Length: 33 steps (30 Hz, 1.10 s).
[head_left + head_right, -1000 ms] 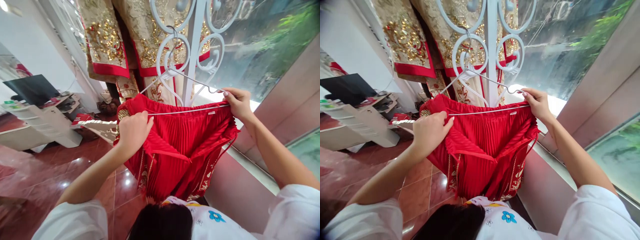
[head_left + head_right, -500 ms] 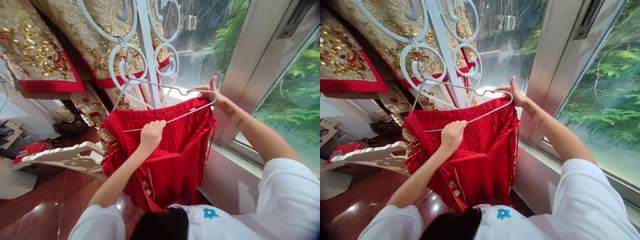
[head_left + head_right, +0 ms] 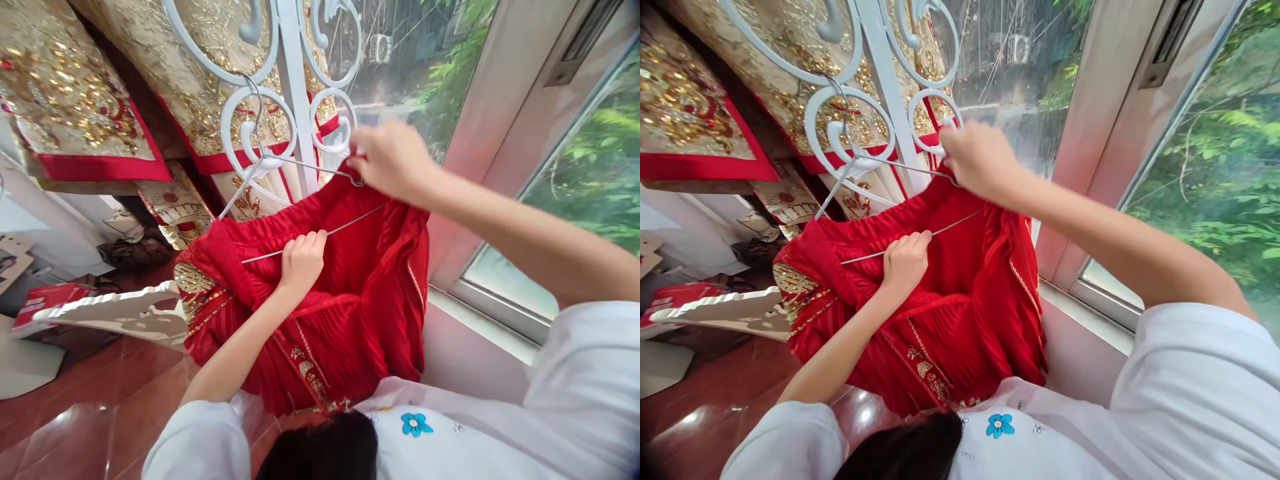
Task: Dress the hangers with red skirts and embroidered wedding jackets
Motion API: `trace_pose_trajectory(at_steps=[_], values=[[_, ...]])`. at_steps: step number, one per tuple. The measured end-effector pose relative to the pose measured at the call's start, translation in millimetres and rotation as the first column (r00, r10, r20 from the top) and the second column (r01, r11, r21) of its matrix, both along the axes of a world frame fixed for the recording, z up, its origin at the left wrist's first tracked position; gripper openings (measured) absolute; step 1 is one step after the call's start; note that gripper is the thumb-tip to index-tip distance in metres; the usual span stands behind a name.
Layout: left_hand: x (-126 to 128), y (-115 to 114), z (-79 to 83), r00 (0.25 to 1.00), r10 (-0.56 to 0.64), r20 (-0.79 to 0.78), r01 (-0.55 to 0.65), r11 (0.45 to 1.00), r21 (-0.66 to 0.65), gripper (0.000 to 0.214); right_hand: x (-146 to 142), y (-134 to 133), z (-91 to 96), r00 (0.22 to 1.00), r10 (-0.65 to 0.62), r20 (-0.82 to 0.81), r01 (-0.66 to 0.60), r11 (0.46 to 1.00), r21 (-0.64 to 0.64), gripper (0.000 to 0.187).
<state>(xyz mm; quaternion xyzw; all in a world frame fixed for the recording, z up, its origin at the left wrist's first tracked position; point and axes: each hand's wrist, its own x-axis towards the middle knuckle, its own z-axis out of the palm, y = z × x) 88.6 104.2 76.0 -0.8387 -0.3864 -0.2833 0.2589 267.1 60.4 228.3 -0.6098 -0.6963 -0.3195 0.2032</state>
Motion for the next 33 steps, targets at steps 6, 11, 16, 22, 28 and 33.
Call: trace_pose_trajectory(at_steps=[6, 11, 16, 22, 28, 33], values=[[-24.1, -20.4, 16.6, 0.983, -0.155, 0.102, 0.144, 0.984, 0.106, 0.034, -25.9, -21.6, -76.3, 0.998, -0.044, 0.034, 0.046, 0.998, -0.052, 0.048], [-86.8, -47.7, 34.6, 0.81, 0.349, 0.471, -0.425, 0.903, 0.062, 0.035, 4.0, -8.0, -47.3, 0.992, 0.058, -0.112, -0.044, 0.991, 0.123, 0.055], [-112.6, -48.2, 34.0, 0.758, 0.563, 0.329, -0.522, 0.826, -0.213, 0.026, 11.5, 26.1, -39.9, 0.9, 0.396, -0.182, -0.406, 0.914, -0.018, 0.037], [-110.9, -52.9, 70.7, 0.69, 0.081, 0.719, -0.078, 0.996, -0.037, 0.042, -9.0, 36.4, -63.3, 0.931, 0.294, -0.217, -0.291, 0.956, 0.043, 0.039], [-104.4, -42.7, 57.6, 0.726, 0.089, 0.682, -0.014, 0.993, -0.115, 0.043, -23.8, 36.5, -72.7, 0.951, 0.224, -0.213, -0.218, 0.975, 0.049, 0.042], [-100.6, -33.1, 64.7, 0.633, 0.017, 0.774, 0.02, 0.999, -0.038, 0.043, -23.1, 46.5, -68.9, 0.942, 0.217, -0.255, -0.218, 0.976, 0.026, 0.038]])
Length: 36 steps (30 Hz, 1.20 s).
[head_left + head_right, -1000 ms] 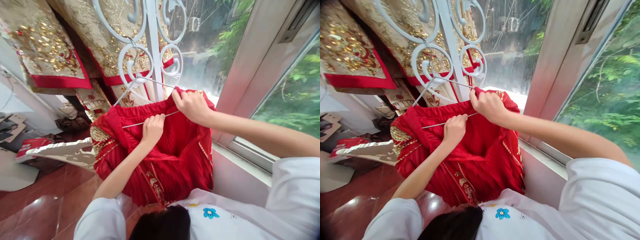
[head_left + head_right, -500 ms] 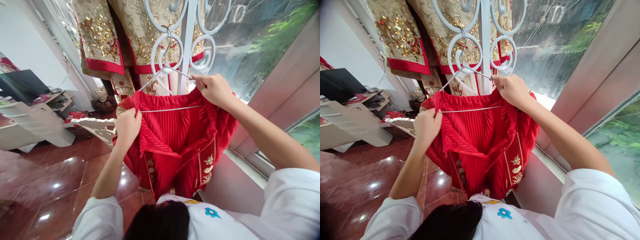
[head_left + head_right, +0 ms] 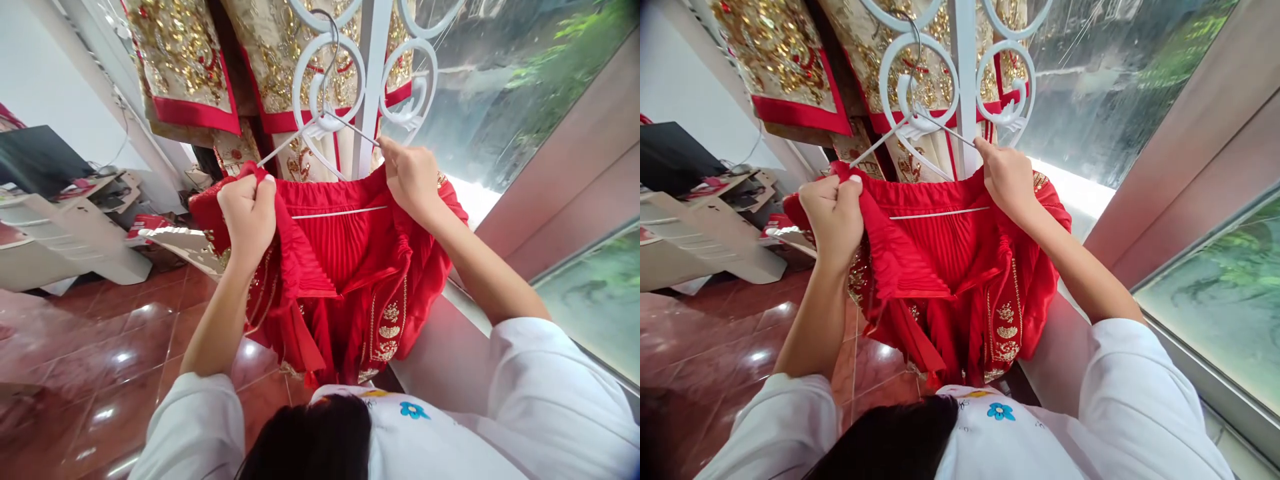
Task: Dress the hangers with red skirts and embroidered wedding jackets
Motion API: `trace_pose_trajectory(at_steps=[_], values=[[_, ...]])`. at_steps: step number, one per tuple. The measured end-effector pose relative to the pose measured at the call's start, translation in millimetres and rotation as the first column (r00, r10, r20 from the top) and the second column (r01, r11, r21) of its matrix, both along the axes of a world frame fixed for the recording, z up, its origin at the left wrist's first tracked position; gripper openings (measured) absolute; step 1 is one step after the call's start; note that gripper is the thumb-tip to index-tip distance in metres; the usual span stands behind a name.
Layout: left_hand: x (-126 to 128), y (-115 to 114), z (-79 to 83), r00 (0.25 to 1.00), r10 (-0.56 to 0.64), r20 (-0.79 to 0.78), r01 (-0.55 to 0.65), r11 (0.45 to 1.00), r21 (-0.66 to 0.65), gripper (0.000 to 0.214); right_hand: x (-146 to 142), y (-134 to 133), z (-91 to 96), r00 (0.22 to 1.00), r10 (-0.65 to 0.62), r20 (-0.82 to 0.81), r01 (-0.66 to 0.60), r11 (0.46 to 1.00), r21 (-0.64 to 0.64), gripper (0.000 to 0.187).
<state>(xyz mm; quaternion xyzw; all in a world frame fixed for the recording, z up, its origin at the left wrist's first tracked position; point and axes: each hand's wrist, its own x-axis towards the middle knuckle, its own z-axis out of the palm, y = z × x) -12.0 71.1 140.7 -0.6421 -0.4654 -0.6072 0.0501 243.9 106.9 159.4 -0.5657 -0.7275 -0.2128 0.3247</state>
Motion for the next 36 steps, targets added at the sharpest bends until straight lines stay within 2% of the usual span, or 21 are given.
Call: trace_pose_trajectory(at_steps=[3, 5, 7, 9, 11, 12, 14, 16, 18, 19, 20, 22, 24, 26, 28, 30, 34, 36], values=[[-3.7, 3.2, -2.7, 1.0, -0.018, -0.018, 0.017, 0.999, -0.048, 0.04, -7.3, -8.4, 0.2, 1.0, -0.003, -0.005, 0.002, 1.0, -0.024, 0.038], [-6.9, 2.5, -16.4, 0.999, 0.008, -0.044, -0.012, 0.994, -0.105, 0.036, -15.7, -26.2, -7.7, 0.999, -0.047, -0.012, 0.048, 0.999, 0.021, 0.041], [-9.0, -3.8, -37.3, 0.989, 0.125, -0.078, -0.135, 0.98, -0.146, 0.03, -21.8, -51.3, -25.4, 0.986, -0.155, -0.065, 0.16, 0.984, 0.08, 0.047], [-10.8, -17.2, -60.8, 0.949, 0.281, -0.139, -0.304, 0.934, -0.186, 0.021, -20.4, -78.3, -51.0, 0.951, -0.277, -0.141, 0.288, 0.955, 0.064, 0.05], [-13.9, -36.7, -81.9, 0.894, 0.386, -0.227, -0.438, 0.856, -0.273, 0.022, -11.9, -102.4, -76.8, 0.916, -0.362, -0.17, 0.357, 0.932, -0.061, 0.043], [-15.9, -47.8, -90.0, 0.884, 0.385, -0.265, -0.459, 0.82, -0.343, 0.024, -7.2, -112.5, -86.9, 0.903, -0.393, -0.173, 0.373, 0.918, -0.138, 0.036], [-18.3, -69.8, -98.2, 0.924, 0.274, -0.267, -0.375, 0.788, -0.488, 0.021, -3.6, -128.0, -97.8, 0.889, -0.407, -0.211, 0.358, 0.904, -0.235, 0.026], [-14.2, -86.2, -95.0, 0.978, 0.109, -0.179, -0.19, 0.822, -0.537, 0.025, -14.6, -135.6, -97.2, 0.894, -0.323, -0.311, 0.267, 0.941, -0.209, 0.036], [-0.2, -90.3, -85.0, 0.994, -0.003, -0.108, -0.045, 0.895, -0.443, 0.029, -39.6, -132.1, -92.3, 0.9, -0.146, -0.411, 0.108, 0.988, -0.115, 0.04], [9.9, -86.7, -80.3, 0.994, -0.027, -0.101, -0.013, 0.926, -0.376, 0.029, -54.4, -125.9, -91.1, 0.893, -0.06, -0.446, 0.027, 0.997, -0.078, 0.04], [20.9, -79.6, -77.3, 0.993, -0.044, -0.108, 0.007, 0.947, -0.321, 0.028, -68.5, -117.4, -92.0, 0.881, 0.006, -0.473, -0.038, 0.998, -0.058, 0.038], [40.8, -58.8, -79.2, 0.991, -0.064, -0.117, 0.028, 0.958, -0.287, 0.024, -89.3, -97.5, -100.5, 0.844, 0.045, -0.535, -0.088, 0.995, -0.055, 0.035], [52.3, -37.9, -90.2, 0.992, -0.077, -0.098, 0.041, 0.943, -0.329, 0.017, -95.9, -81.8, -115.2, 0.791, 0.028, -0.611, -0.104, 0.991, -0.09, 0.03], [53.6, -26.0, -105.4, 0.995, -0.083, -0.061, 0.055, 0.928, -0.368, 0.011, -91.1, -75.9, -131.0, 0.71, 0.049, -0.703, -0.189, 0.974, -0.123, 0.027], [48.2, -26.2, -120.1, 0.997, -0.075, -0.012, 0.064, 0.921, -0.385, 0.012, -81.8, -79.8, -145.6, 0.604, 0.091, -0.792, -0.302, 0.945, -0.122, 0.024], [41.4, -35.8, -132.7, 0.995, -0.065, 0.072, 0.089, 0.912, -0.401, 0.016, -73.7, -89.3, -159.5, 0.545, 0.088, -0.834, -0.352, 0.927, -0.132, 0.023], [32.6, -61.9, -156.9, 0.935, -0.071, 0.349, 0.228, 0.871, -0.435, 0.023, -66.6, -109.8, -191.4, 0.557, 0.026, -0.83, -0.364, 0.906, -0.215, 0.029], [28.9, -72.6, -172.1, 0.904, -0.02, 0.427, 0.223, 0.874, -0.432, 0.026, -63.7, -118.5, -207.5, 0.6, 0.007, -0.8, -0.366, 0.891, -0.267, 0.032]])
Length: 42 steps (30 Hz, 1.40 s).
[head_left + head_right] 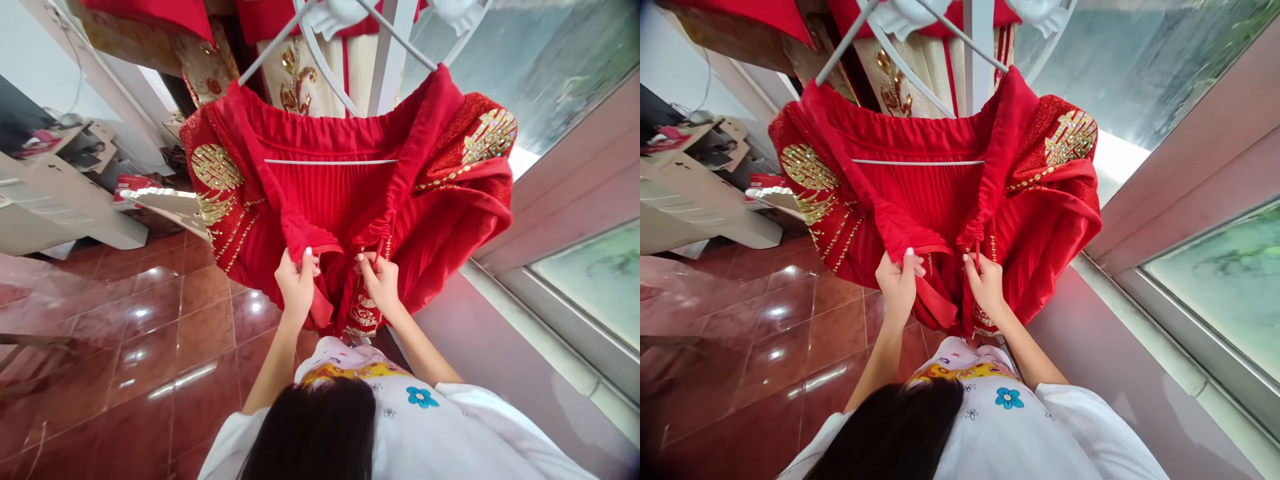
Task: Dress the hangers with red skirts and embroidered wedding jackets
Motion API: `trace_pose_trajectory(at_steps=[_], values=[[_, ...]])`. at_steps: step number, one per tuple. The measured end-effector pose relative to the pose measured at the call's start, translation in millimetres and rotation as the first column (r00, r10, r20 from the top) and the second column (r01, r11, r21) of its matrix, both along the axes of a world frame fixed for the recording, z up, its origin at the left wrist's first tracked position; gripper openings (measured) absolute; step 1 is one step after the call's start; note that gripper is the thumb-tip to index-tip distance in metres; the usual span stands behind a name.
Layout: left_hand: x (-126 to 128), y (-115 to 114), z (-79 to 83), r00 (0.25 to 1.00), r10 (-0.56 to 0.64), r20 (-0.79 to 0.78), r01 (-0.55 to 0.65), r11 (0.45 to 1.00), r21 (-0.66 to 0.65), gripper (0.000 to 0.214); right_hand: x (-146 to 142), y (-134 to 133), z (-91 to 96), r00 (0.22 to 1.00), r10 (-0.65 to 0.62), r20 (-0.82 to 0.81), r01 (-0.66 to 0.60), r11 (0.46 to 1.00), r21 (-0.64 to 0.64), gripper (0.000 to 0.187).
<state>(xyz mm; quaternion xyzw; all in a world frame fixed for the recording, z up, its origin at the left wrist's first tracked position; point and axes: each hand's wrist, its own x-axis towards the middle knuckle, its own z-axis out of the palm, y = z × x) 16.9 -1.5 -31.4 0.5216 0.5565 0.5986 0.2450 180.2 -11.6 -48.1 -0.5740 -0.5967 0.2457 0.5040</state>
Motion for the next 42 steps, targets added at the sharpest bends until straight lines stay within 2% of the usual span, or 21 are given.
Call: trace_pose_trajectory(at_steps=[3, 5, 7, 8, 9, 10, 11, 12, 13, 15, 17, 19, 25, 28, 30, 33, 36, 38, 40, 42], values=[[-4.8, -12.8, -28.2, 0.996, 0.085, 0.023, -0.086, 0.996, 0.005, 0.029, 8.5, -13.8, -13.2, 0.981, -0.056, 0.183, 0.073, 0.994, -0.084, 0.033], [-3.5, -19.0, -49.0, 0.999, 0.053, -0.005, -0.053, 0.998, -0.037, 0.026, 16.0, -24.3, -10.9, 0.909, -0.083, 0.409, 0.199, 0.948, -0.249, 0.039], [3.8, -21.5, -69.4, 0.995, -0.031, -0.095, 0.02, 0.993, -0.116, 0.027, 21.7, -34.1, -3.1, 0.802, 0.078, 0.592, 0.251, 0.855, -0.453, 0.042], [9.3, -20.8, -78.9, 0.985, -0.067, -0.161, 0.042, 0.987, -0.152, 0.032, 22.6, -37.5, 0.8, 0.775, 0.205, 0.598, 0.199, 0.818, -0.54, 0.043], [15.4, -18.7, -87.7, 0.97, -0.086, -0.226, 0.045, 0.983, -0.18, 0.039, 21.9, -39.3, 3.3, 0.774, 0.321, 0.546, 0.091, 0.796, -0.598, 0.043], [21.2, -15.3, -95.6, 0.959, -0.082, -0.272, 0.029, 0.98, -0.195, 0.045, 19.4, -39.2, 3.8, 0.787, 0.403, 0.467, -0.045, 0.792, -0.608, 0.04], [26.4, -10.9, -102.6, 0.957, -0.075, -0.279, 0.016, 0.978, -0.206, 0.048, 15.2, -37.0, 1.9, 0.809, 0.438, 0.393, -0.159, 0.806, -0.571, 0.036], [30.2, -6.1, -108.7, 0.966, -0.076, -0.248, 0.019, 0.975, -0.222, 0.046, 10.0, -32.7, -2.4, 0.837, 0.428, 0.34, -0.22, 0.833, -0.507, 0.03], [32.5, -1.3, -113.7, 0.978, -0.09, -0.189, 0.043, 0.97, -0.241, 0.039, 4.1, -26.9, -8.8, 0.871, 0.382, 0.309, -0.223, 0.868, -0.444, 0.027], [32.9, 6.0, -120.8, 0.985, -0.165, -0.046, 0.148, 0.952, -0.267, 0.021, -7.0, -13.2, -25.4, 0.926, 0.25, 0.282, -0.139, 0.922, -0.36, 0.028], [29.6, 8.3, -124.9, 0.967, -0.251, 0.044, 0.254, 0.928, -0.274, 0.009, -14.7, -2.1, -41.3, 0.956, 0.176, 0.233, -0.094, 0.941, -0.326, 0.028], [26.1, 6.2, -127.0, 0.949, -0.3, 0.095, 0.315, 0.907, -0.279, 0.006, -18.5, 1.2, -51.1, 0.968, 0.17, 0.183, -0.108, 0.946, -0.307, 0.023], [26.4, -4.8, -131.7, 0.932, -0.303, 0.199, 0.351, 0.891, -0.288, 0.01, -21.5, -16.6, -46.4, 0.933, 0.213, 0.29, -0.126, 0.948, -0.291, 0.024], [28.6, -5.9, -134.9, 0.937, -0.282, 0.208, 0.334, 0.899, -0.284, 0.01, -23.1, -14.1, -46.8, 0.928, 0.226, 0.298, -0.125, 0.938, -0.324, 0.02], [29.0, -5.9, -137.4, 0.941, -0.271, 0.204, 0.322, 0.904, -0.282, 0.009, -23.5, -8.1, -50.9, 0.954, 0.209, 0.212, -0.131, 0.935, -0.331, 0.014], [28.1, -5.6, -141.9, 0.946, -0.269, 0.182, 0.312, 0.908, -0.278, 0.008, -23.7, -2.2, -56.5, 0.969, 0.212, -0.13, -0.247, 0.882, -0.401, 0.009], [26.4, -4.7, -146.1, 0.951, -0.271, 0.147, 0.302, 0.912, -0.277, 0.01, -25.9, -3.8, -56.4, 0.887, 0.232, -0.399, -0.418, 0.771, -0.48, 0.023], [24.9, -3.8, -148.1, 0.96, -0.259, 0.111, 0.28, 0.92, -0.276, 0.014, -28.7, -6.4, -52.5, 0.823, 0.185, -0.537, -0.486, 0.717, -0.499, 0.028], [23.0, -3.1, -149.5, 0.969, -0.238, 0.066, 0.247, 0.931, -0.267, 0.016, -31.5, -7.5, -45.6, 0.736, 0.082, -0.672, -0.529, 0.688, -0.496, 0.026], [20.7, -2.9, -150.5, 0.976, -0.218, 0.02, 0.215, 0.943, -0.255, 0.016, -33.2, -6.6, -35.4, 0.672, 0.003, -0.741, -0.543, 0.682, -0.49, 0.024]])
